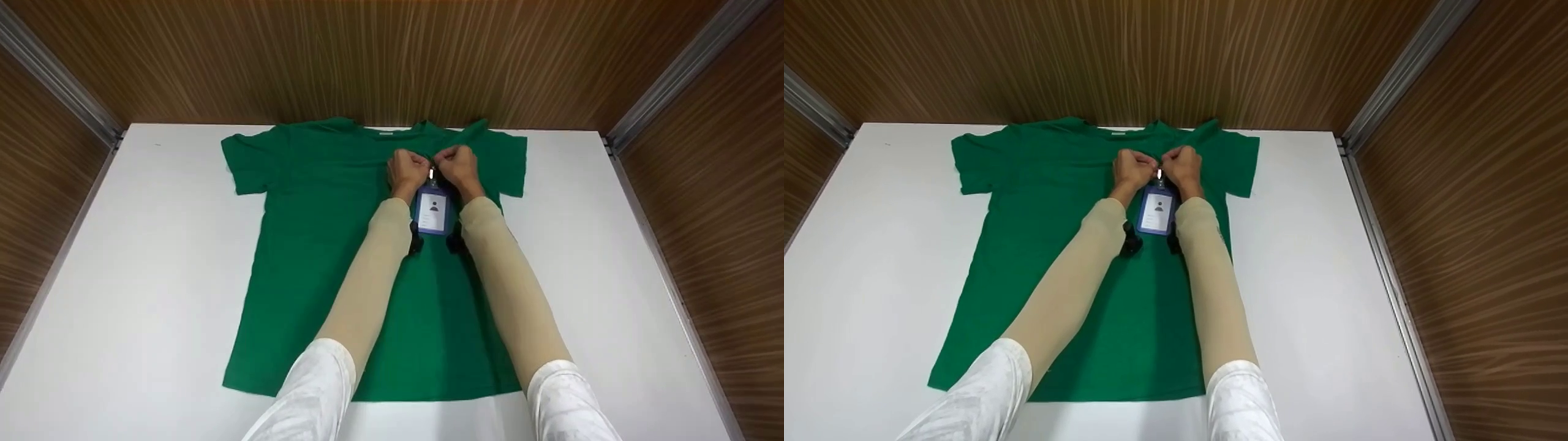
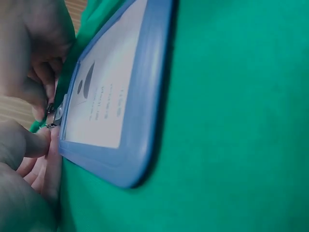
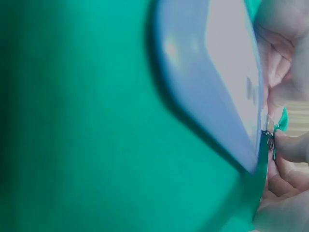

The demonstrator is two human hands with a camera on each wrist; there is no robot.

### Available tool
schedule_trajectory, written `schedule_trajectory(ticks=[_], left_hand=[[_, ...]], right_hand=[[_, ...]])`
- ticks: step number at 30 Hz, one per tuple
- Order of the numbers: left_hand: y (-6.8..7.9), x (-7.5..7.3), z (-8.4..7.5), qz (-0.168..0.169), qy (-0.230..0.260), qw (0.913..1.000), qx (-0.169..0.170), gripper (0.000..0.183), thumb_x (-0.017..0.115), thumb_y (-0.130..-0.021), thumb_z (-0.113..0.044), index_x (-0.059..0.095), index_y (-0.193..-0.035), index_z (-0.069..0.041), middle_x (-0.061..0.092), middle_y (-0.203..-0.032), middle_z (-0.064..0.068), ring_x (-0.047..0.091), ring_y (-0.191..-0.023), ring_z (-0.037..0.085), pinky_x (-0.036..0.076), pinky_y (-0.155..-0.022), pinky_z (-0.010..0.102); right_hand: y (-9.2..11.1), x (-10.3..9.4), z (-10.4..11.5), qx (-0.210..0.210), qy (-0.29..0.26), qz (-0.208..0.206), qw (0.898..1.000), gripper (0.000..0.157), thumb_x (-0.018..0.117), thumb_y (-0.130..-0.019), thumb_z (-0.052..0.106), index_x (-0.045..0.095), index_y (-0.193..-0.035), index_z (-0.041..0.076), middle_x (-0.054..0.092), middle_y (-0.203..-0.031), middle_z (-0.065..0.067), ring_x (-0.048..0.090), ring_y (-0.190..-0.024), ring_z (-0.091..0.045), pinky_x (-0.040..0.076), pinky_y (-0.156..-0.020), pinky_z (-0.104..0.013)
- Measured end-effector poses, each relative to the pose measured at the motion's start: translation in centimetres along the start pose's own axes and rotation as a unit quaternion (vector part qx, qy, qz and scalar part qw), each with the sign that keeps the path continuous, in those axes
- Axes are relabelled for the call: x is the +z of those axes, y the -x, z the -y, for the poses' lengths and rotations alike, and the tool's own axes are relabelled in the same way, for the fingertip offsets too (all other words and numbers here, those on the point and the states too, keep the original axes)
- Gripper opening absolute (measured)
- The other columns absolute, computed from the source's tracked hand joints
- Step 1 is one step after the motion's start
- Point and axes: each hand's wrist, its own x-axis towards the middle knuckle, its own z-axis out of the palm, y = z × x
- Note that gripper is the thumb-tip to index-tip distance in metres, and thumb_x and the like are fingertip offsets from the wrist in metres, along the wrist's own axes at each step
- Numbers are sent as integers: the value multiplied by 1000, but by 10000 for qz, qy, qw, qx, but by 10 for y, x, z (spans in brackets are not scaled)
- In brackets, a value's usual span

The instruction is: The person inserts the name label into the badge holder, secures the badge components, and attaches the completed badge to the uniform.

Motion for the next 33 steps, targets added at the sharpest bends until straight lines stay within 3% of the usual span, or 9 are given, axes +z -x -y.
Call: schedule_trajectory(ticks=[5,11,18,22,26,30,33], left_hand=[[2,1,3,162,239,9996,26,11,69,-95,-11,79,-90,-9,78,-92,4,65,-81,12,52,-72,26],[2,3,6,218,281,9992,182,11,70,-97,-14,80,-99,-9,79,-99,4,70,-89,13,57,-84,31],[1,3,6,224,437,9987,165,10,71,-98,-16,79,-100,-9,79,-97,4,72,-84,12,58,-80,29],[1,3,7,258,561,9977,270,14,73,-97,-14,72,-110,-11,79,-96,5,73,-82,12,57,-78,28],[1,4,8,385,255,9973,571,27,70,-98,-11,64,-124,-18,76,-95,3,69,-85,12,53,-79,30],[0,4,6,487,-100,9953,832,32,67,-100,-10,71,-128,-24,76,-105,0,67,-93,11,53,-84,31],[1,4,6,587,-87,9946,850,29,65,-101,-11,76,-125,-23,76,-114,-1,67,-97,11,55,-88,31]], right_hand=[[-2,-3,-1,348,-253,67,9991,30,60,-105,25,64,-128,6,65,-128,-14,61,-112,-25,52,-108,-38],[-3,-5,-3,286,-206,154,9993,25,60,-105,22,69,-120,4,66,-122,-14,61,-106,-24,52,-105,-39],[-7,-6,-3,230,-209,413,9987,25,61,-104,21,71,-118,3,66,-125,-16,60,-110,-26,51,-107,-42],[-8,-6,-4,257,-263,443,9983,24,62,-102,18,71,-118,2,66,-126,-16,59,-111,-27,50,-109,-43],[-8,-6,-3,335,-340,440,9979,24,61,-103,18,69,-120,2,64,-127,-16,58,-113,-27,48,-111,-43],[-8,-7,-2,393,-372,382,9978,24,57,-106,19,66,-121,3,62,-124,-14,57,-113,-26,48,-111,-42],[-9,-8,-2,425,-325,342,9980,23,56,-106,20,65,-120,3,61,-120,-13,57,-110,-25,49,-108,-41]])
